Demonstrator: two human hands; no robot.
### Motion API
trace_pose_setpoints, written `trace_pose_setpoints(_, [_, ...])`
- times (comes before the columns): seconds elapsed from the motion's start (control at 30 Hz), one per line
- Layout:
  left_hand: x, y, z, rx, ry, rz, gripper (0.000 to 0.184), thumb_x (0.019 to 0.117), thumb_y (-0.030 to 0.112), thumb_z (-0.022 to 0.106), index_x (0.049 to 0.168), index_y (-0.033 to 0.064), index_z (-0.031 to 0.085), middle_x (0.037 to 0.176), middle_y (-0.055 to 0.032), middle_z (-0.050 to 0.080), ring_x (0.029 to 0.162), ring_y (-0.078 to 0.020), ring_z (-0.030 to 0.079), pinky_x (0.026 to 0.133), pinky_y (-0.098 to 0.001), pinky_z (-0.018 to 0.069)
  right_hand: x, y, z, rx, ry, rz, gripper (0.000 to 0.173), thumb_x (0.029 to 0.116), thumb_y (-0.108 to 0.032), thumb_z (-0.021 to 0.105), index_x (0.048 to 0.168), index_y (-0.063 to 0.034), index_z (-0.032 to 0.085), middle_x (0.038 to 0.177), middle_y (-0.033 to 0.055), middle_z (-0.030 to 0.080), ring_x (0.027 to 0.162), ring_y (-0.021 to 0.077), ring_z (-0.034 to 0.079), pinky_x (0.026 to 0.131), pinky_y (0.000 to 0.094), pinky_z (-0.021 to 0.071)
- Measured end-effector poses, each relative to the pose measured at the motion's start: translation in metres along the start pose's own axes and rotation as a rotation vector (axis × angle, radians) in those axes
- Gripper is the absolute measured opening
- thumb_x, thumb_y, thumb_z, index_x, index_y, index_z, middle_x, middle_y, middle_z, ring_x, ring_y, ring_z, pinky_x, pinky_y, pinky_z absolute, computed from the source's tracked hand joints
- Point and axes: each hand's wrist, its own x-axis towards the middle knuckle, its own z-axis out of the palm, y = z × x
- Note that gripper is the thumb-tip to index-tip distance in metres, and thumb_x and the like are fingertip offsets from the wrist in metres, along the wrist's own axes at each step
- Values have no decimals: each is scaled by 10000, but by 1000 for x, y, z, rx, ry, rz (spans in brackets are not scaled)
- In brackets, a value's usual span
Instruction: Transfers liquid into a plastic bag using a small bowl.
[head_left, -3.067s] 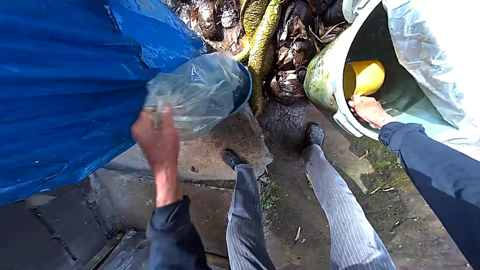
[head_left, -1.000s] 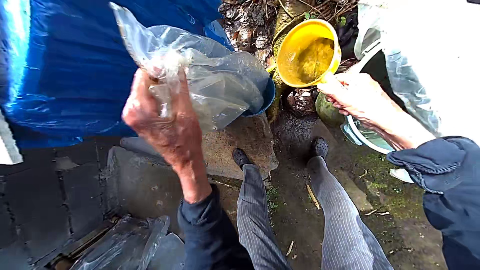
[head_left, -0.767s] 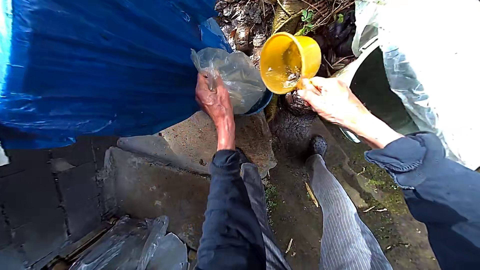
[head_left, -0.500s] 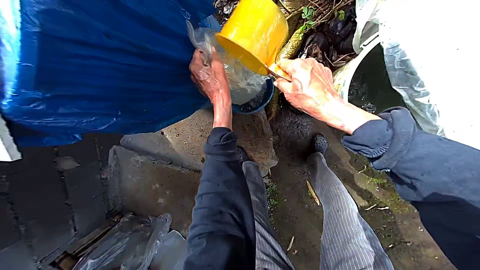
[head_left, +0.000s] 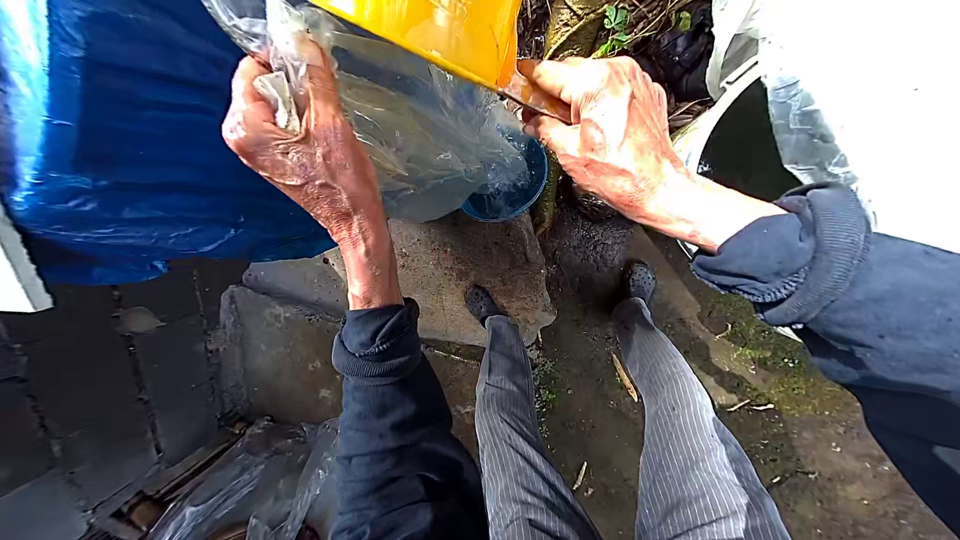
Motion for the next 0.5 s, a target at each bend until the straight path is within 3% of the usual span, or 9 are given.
trace_pose_setpoints(0.07, [-19,21,-26,-37,-136,-4,160,1001,158,642,919,37,579,786,0,532,702,-13,524,625,-164,426,0,11,-2,18,15,-1,367,989,-281,594,1341,-234,686,1149,45,726,1073,234,676,842,531,502])
trace_pose_setpoints(0.13, [-27,24,-42,-54,-140,40,163,1001,176,660,976,25,604,849,-15,573,771,-34,565,670,-185,472,-2,29,-9,63,49,23,376,986,-289,600,1348,-231,683,1165,30,728,1068,214,680,859,536,512])
trace_pose_setpoints(0.23, [-27,17,-47,-76,-146,68,145,996,149,659,983,26,583,851,-9,565,770,-31,561,672,-185,473,-25,69,-25,174,114,90,378,972,-346,673,1317,-194,695,1197,26,706,1091,137,668,967,401,547])
trace_pose_setpoints(0.3, [-18,10,-56,-65,-190,32,136,984,156,675,985,54,584,857,22,569,787,-3,568,697,-170,481,-65,93,-42,203,155,161,350,965,-360,701,1210,-109,700,1066,77,670,934,154,626,840,374,513])
trace_pose_setpoints(0.4, [-6,6,-83,-47,-176,-48,242,954,195,730,1096,41,609,961,17,632,905,-28,625,806,-203,537,-136,136,-67,278,149,441,294,987,-422,669,1133,-167,682,849,-12,644,618,68,566,547,269,495])
trace_pose_setpoints(0.5, [18,14,-91,-188,-90,-108,442,919,227,790,1214,-49,611,1093,-134,706,1031,-252,696,928,-447,598,-205,185,-79,357,126,740,332,984,-450,664,1178,-182,680,862,-2,657,574,70,548,516,261,485])
